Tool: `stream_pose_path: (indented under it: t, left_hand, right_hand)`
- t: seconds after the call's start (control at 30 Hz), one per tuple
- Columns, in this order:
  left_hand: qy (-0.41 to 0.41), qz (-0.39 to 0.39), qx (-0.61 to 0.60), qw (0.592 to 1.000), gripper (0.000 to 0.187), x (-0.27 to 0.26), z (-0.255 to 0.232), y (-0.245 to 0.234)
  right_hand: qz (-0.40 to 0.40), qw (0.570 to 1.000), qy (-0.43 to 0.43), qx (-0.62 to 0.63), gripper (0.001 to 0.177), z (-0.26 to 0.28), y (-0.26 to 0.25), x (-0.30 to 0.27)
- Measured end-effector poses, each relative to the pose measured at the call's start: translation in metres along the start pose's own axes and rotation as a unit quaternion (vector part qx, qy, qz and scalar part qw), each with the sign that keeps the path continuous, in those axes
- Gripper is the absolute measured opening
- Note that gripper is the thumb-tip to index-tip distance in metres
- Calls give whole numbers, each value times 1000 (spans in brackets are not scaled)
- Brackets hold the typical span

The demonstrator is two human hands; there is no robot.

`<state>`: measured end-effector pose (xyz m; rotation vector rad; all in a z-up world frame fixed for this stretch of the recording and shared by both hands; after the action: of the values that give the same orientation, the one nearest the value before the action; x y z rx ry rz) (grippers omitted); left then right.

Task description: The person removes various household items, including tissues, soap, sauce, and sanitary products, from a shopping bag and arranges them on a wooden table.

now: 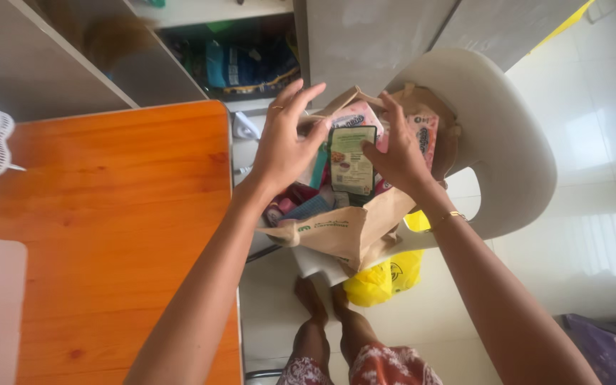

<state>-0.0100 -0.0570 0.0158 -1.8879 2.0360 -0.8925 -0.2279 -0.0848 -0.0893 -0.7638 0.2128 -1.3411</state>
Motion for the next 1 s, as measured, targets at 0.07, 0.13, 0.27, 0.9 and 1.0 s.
stream_pose_path:
  t: [0.07,0.13,0.27,0.9,1.0]
  left_hand:
    - [2,-15,-13,1000,49,2,28,18]
    - [-10,-18,-20,1000,50,1,54,39]
    - [-4,-25,-3,1000,55,-7,86,68]
    - [-168,70,156,971,79,-32,143,131]
    - [-221,70,118,966,96,-36,151,133]
  right_hand:
    - [30,999,32,-6,92,-16,18,-1]
    - [70,990,108,-57,95,-37,33,-4]
    - [85,964,202,-150,103,-47,51,-18]
    - [-47,954,227,192,67,-42,72,-19]
    - [-50,937,269,217,66,-45,69,-23]
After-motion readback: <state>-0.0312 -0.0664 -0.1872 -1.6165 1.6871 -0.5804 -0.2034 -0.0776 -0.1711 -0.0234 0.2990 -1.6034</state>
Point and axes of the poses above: each hand's wrist, its own x-axis towards the middle knuckle, its own y-axis out of the palm, z = x × y, the point moved 6 cm from there along x, towards the middle knuckle, and after that the axes turned 2 degrees about -y, right-handed, at the moved point
